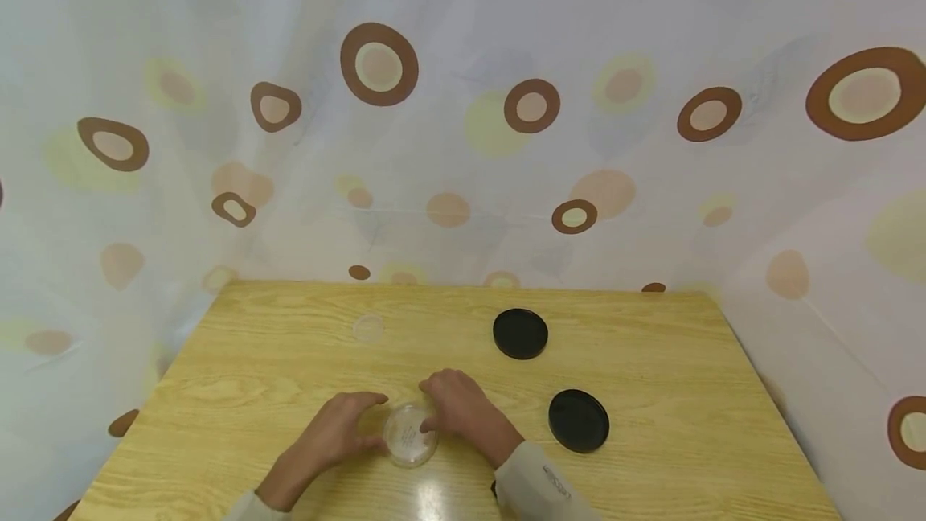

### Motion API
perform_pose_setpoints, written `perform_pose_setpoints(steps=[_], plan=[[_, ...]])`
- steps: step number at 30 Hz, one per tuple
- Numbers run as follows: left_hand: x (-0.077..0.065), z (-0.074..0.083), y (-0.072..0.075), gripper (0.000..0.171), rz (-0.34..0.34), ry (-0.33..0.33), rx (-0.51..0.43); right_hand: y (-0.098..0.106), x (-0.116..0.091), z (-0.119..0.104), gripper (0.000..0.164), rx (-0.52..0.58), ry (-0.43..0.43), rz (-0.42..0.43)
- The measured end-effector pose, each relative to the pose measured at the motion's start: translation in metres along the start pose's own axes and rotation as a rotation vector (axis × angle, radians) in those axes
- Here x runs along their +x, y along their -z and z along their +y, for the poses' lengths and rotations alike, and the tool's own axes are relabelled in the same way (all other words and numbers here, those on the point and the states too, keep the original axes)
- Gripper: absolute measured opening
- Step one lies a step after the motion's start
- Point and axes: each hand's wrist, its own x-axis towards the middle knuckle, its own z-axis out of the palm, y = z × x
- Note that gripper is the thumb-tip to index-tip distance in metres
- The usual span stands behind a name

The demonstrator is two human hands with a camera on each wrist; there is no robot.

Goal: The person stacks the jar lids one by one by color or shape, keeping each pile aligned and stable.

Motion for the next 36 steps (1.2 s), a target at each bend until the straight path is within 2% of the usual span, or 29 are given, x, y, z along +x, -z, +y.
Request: perform_pose_setpoints(steps=[7, 18, 23, 27, 30, 36], plan=[[0.004, -0.006, 0.0, 0.061, 0.016, 0.021, -0.019, 0.005, 0.012, 0.001, 0.055, 0.006, -0.005, 0.021], [0.011, -0.021, 0.003, 0.059, 0.055, 0.049, -0.012, 0.005, 0.036, 0.004, 0.056, 0.057, -0.077, 0.005], [0.018, -0.026, 0.005, 0.054, 0.039, 0.041, -0.025, 0.006, 0.04, 0.01, 0.055, 0.12, -0.123, 0.013], [0.022, -0.03, 0.01, 0.053, 0.023, 0.056, -0.046, 0.005, 0.043, 0.013, 0.055, 0.157, -0.127, 0.01], [0.023, -0.033, 0.013, 0.053, 0.039, 0.08, -0.051, 0.003, 0.049, 0.012, 0.056, 0.152, -0.128, -0.002], [0.027, -0.04, 0.016, 0.052, 0.079, 0.067, -0.045, -0.001, 0.064, 0.013, 0.058, 0.095, -0.145, -0.024]])
